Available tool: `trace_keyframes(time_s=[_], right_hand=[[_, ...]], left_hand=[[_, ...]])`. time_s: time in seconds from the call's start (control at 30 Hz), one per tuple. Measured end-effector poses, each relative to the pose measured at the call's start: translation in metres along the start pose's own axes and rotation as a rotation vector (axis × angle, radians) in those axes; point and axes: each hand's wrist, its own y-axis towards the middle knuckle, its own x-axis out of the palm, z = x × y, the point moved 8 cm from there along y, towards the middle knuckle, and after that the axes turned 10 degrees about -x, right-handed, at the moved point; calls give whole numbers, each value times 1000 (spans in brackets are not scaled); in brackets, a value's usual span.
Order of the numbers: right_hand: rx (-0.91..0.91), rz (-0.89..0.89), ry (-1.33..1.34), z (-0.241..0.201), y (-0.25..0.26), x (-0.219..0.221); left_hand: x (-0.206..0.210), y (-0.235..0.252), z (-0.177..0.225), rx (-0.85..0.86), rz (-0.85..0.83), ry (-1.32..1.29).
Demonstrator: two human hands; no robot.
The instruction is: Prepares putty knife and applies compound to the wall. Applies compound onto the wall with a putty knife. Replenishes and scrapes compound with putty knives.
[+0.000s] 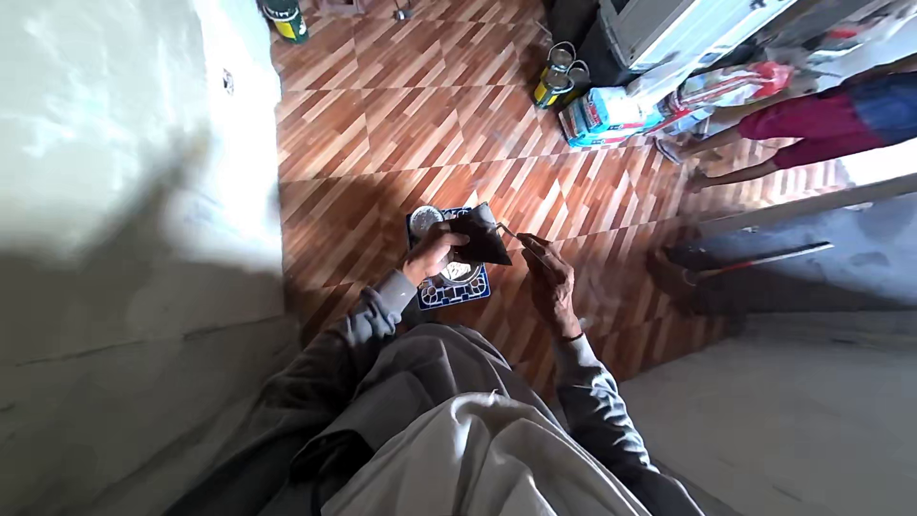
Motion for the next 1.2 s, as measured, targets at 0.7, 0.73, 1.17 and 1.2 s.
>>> trace_keyframes(time_s=[0.7, 0.73, 1.17, 1.2], right_hand=[[-506, 33, -143, -30, 11, -27], [-501, 23, -147, -30, 10, -24], [-328, -17, -318, -25, -8, -25], [-230, 3, -310, -23, -11, -26]], left_hand=[[65, -59, 41, 212, -114, -31], [61, -62, 41, 222, -96, -28], [53, -100, 58, 402, -86, -84], [52, -106, 65, 437, -73, -111]])
